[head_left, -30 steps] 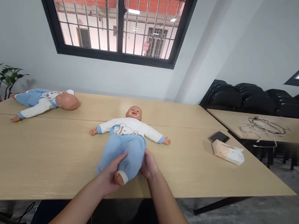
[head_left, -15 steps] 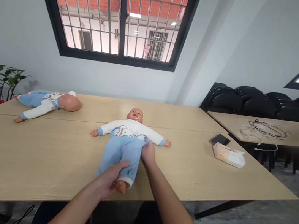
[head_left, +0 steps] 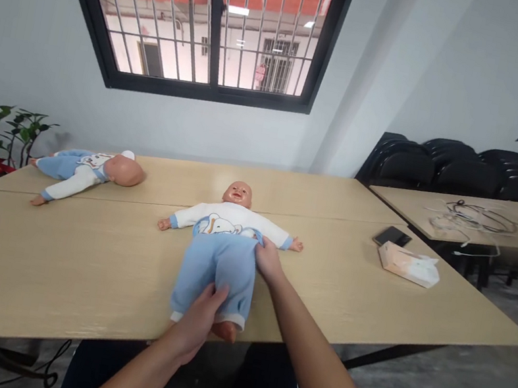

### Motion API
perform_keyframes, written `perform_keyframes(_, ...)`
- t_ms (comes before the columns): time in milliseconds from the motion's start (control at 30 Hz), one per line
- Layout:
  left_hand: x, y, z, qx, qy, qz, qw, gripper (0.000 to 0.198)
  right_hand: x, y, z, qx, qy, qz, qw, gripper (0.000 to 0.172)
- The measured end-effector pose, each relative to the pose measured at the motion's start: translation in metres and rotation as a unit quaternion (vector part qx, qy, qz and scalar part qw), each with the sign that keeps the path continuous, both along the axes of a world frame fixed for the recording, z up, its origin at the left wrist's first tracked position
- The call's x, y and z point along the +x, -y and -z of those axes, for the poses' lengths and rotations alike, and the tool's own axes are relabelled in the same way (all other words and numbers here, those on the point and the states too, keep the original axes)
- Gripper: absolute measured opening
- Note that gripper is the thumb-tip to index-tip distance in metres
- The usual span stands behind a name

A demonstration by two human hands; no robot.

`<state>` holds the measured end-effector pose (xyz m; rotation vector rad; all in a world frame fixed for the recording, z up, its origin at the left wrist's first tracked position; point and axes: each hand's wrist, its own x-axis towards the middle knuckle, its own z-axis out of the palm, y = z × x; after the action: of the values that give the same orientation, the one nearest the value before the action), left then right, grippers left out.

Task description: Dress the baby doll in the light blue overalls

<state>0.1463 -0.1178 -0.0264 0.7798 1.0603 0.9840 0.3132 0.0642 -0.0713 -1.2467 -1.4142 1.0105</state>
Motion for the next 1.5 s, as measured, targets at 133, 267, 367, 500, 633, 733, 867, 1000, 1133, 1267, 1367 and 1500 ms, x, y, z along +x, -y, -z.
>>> perform_keyframes(133, 0.000, 0.017, 0.017, 0.031, -0.057, -0.032, 0.997, 0.064, 0.003, 0.004, -0.002, 0.019, 0.032, 0.015, 0.999, 0.033)
perform_keyframes(267, -0.001, 0.047, 0.040, 0.275, -0.303, -0.100, 0.907, 0.055, 0.001, 0.004, 0.003, 0.043, 0.094, 0.041, 0.994, 0.028)
perform_keyframes(367, -0.006, 0.060, 0.048, 0.458, -0.494, -0.112, 0.730, 0.036, 0.000, 0.003, 0.007, 0.052, 0.111, 0.050, 0.991, 0.027)
perform_keyframes(500, -0.017, 0.048, 0.043, 0.540, -0.596, -0.007, 0.594, 0.034, 0.000, 0.004, 0.010, 0.057, 0.109, 0.054, 0.991, 0.028)
perform_keyframes(633, -0.025, 0.032, 0.043, 0.597, -0.610, 0.017, 0.521, 0.024, -0.001, 0.004, 0.010, 0.053, 0.123, 0.076, 0.988, 0.025)
perform_keyframes(733, -0.029, 0.031, 0.050, 0.628, -0.581, 0.006, 0.518, 0.027, -0.002, 0.002, 0.008, 0.060, 0.133, 0.096, 0.985, 0.022)
perform_keyframes(867, -0.037, 0.035, 0.055, 0.665, -0.528, -0.020, 0.528, 0.043, -0.005, -0.001, 0.004, 0.061, 0.118, 0.104, 0.986, 0.025)
perform_keyframes(1000, -0.040, 0.037, 0.041, 0.679, -0.497, -0.044, 0.538, 0.049, -0.006, -0.005, 0.004, 0.033, 0.102, 0.120, 0.987, 0.026)
perform_keyframes(1133, -0.038, 0.042, 0.020, 0.681, -0.461, -0.081, 0.564, 0.058, -0.005, -0.011, 0.009, 0.012, 0.111, 0.149, 0.983, 0.024)
perform_keyframes(1267, -0.036, 0.050, 0.009, 0.686, -0.447, -0.087, 0.567, 0.067, -0.005, -0.016, 0.013, -0.001, 0.125, 0.176, 0.976, 0.025)
perform_keyframes(1367, -0.033, 0.053, 0.009, 0.678, -0.454, -0.079, 0.573, 0.062, -0.004, -0.015, 0.010, -0.001, 0.133, 0.154, 0.979, 0.023)
perform_keyframes(1500, -0.027, 0.054, 0.014, 0.661, -0.462, -0.053, 0.589, 0.051, 0.007, -0.006, 0.001, 0.013, 0.099, 0.044, 0.994, 0.029)
